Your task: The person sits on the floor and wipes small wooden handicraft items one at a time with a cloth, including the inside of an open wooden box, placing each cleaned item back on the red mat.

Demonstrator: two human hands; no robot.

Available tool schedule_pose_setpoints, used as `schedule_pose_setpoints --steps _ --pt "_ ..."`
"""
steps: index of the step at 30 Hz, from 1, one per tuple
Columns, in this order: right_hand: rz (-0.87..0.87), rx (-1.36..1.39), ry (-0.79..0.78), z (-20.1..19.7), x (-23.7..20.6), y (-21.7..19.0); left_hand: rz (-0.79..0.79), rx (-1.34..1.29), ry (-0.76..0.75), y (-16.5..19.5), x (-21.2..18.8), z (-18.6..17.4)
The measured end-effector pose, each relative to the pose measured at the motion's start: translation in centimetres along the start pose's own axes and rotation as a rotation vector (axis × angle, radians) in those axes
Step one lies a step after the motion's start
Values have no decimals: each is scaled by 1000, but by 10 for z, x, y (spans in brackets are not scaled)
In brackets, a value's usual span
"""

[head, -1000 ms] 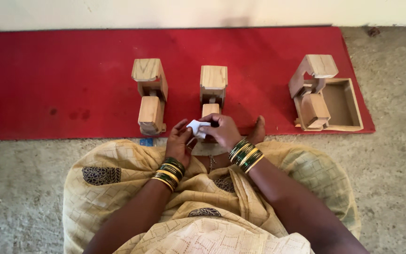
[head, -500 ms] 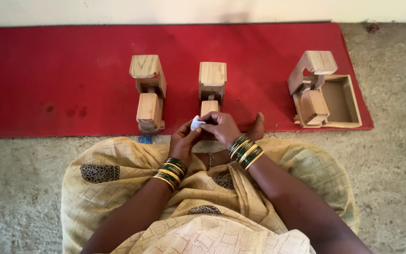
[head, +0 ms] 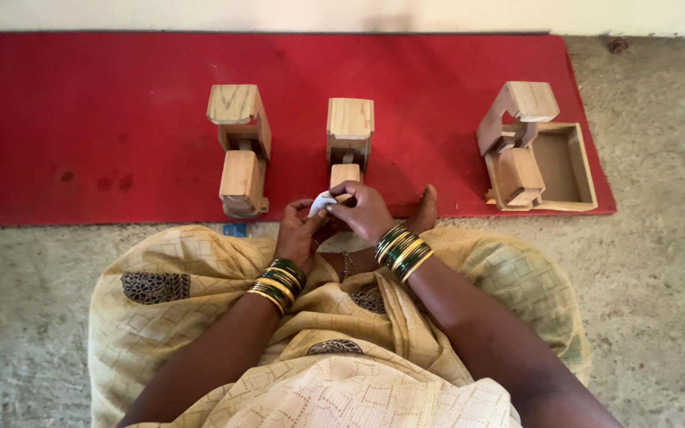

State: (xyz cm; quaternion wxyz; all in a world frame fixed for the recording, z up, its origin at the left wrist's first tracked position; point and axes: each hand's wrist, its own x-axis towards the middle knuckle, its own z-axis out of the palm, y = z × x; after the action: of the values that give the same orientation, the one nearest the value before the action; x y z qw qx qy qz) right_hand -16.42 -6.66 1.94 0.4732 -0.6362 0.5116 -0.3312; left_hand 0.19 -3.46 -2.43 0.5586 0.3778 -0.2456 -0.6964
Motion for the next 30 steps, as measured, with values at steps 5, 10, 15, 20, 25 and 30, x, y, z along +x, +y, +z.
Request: schedule_pose_setpoints --steps 5,10,15,20,25,30 --pt "33 155 177 -14 5 -2 -69 91 -14 5 -1 2" --pt "90 459 399 -42 20 15 -90 46 -11 4 0 -2" --pt "85 282 373 -41 25 38 -126 66 -18 1 3 -3" --pt "-18 288 335 -30 24 35 -142 68 -20 1 2 -2" --pt "-5 167 299 -28 15 14 -136 88 -29 1 2 0" --pt "-223 -338 350 -25 1 -9 -155 122 -22 3 2 0"
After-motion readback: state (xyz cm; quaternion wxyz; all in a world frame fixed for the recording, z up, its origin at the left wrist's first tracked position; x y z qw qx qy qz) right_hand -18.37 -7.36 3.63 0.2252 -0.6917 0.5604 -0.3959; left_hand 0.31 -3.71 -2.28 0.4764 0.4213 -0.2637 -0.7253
